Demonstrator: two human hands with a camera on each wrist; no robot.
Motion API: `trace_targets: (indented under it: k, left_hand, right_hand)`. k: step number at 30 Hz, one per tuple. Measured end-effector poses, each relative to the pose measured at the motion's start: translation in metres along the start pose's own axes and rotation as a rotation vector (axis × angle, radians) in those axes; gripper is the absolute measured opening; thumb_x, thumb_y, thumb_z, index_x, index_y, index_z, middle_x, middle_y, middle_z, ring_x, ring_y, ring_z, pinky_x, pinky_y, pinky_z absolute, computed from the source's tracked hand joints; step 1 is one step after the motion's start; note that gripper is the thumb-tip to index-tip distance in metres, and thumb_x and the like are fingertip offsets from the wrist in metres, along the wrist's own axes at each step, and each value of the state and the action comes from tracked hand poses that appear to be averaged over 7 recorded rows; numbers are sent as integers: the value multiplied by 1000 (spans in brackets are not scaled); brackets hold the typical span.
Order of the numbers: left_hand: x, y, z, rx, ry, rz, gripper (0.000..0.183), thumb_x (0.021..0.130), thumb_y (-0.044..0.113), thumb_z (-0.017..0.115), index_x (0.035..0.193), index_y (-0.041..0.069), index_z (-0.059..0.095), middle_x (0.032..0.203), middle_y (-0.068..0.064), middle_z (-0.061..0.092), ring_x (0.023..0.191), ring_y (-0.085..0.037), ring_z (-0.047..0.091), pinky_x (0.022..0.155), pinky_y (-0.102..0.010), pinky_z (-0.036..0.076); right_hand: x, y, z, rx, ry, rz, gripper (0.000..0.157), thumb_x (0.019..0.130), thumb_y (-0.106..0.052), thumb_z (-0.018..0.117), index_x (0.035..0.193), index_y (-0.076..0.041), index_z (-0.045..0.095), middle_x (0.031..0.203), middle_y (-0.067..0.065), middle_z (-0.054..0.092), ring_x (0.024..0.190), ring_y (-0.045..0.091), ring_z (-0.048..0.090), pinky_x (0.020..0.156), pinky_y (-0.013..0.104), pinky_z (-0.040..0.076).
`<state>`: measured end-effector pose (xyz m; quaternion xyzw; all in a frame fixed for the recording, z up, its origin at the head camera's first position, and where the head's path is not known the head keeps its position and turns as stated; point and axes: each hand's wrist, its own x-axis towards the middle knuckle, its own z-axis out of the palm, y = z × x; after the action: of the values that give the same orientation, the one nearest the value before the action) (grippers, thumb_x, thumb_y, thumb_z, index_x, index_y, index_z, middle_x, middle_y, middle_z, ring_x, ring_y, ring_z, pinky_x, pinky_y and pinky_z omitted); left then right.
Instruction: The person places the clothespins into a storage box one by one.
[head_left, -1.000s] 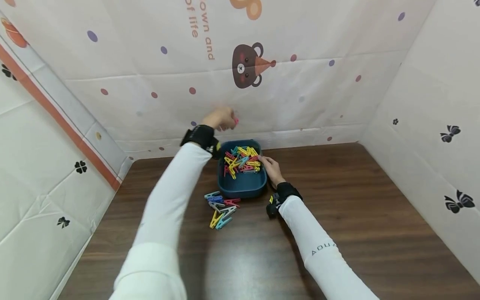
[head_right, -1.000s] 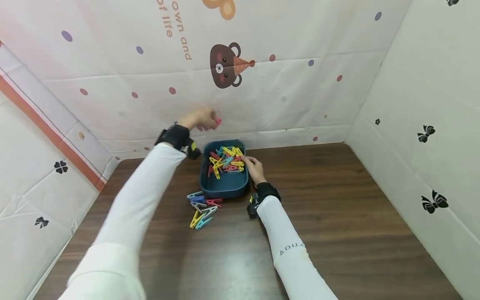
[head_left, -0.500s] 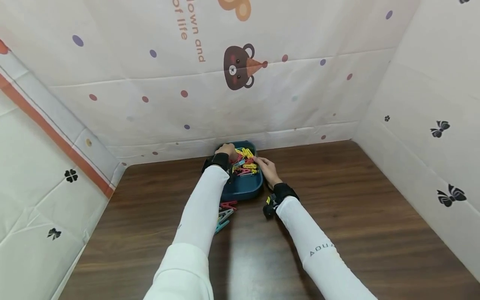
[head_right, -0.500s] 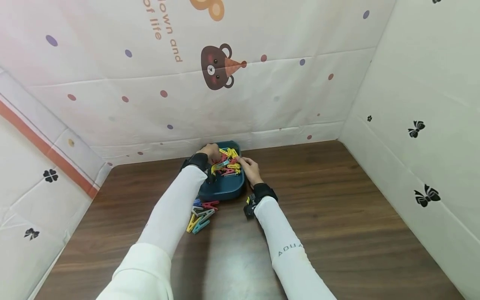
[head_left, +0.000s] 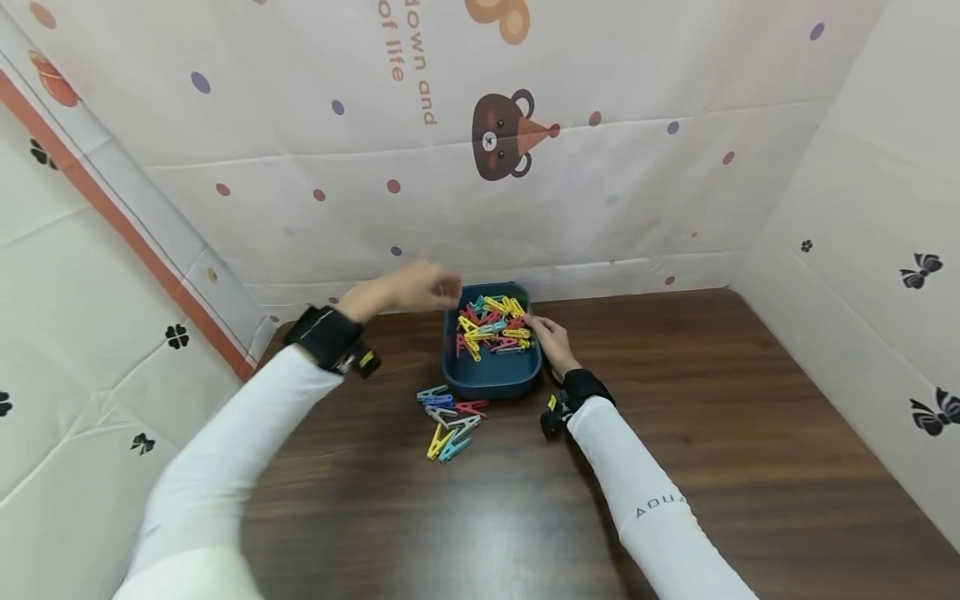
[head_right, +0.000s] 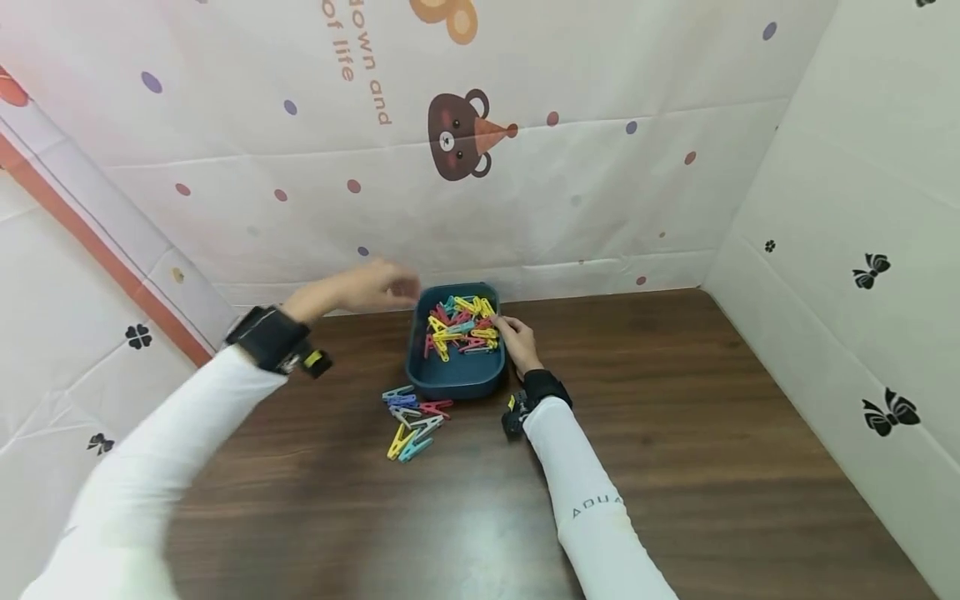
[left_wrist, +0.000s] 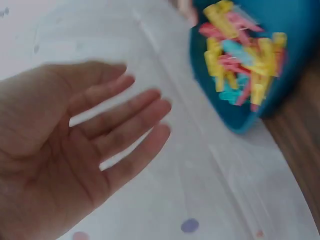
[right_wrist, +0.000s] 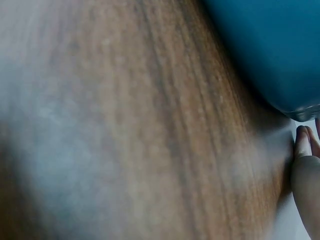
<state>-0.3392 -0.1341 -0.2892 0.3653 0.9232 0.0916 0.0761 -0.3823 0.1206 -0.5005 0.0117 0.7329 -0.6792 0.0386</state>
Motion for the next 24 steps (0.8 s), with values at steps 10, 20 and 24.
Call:
trace_targets:
  k: [10,20,24]
  left_hand:
    - [-60,-22,97,88,-303,-104,32,98,8,65,131,8,65,134,-17,66,120,-29,66,100,-46,59]
    - [-70,-40,154,219,-210,-48,37,97,15,71,132,7,63,126,-17,61,110,-27,65,92,-43,60]
    - [-77,-45,146,232,-256,-79,21,96,13,72,116,9,72,109,-7,70,92,-17,67,79,-33,61]
  right_hand:
    - [-9,-9,3,43,5,9,61,107,-44,51,152,-4,45,161,19,38,151,35,34,127,50,29]
    - [-6,-3,5,-11,-10,-11,64,106,-48,49,154,-5,43,162,18,37,152,35,33,127,50,29]
    - [-5,-3,5,3,4,-1,64,105,-48,51,152,-5,45,161,18,39,150,34,36,126,48,31]
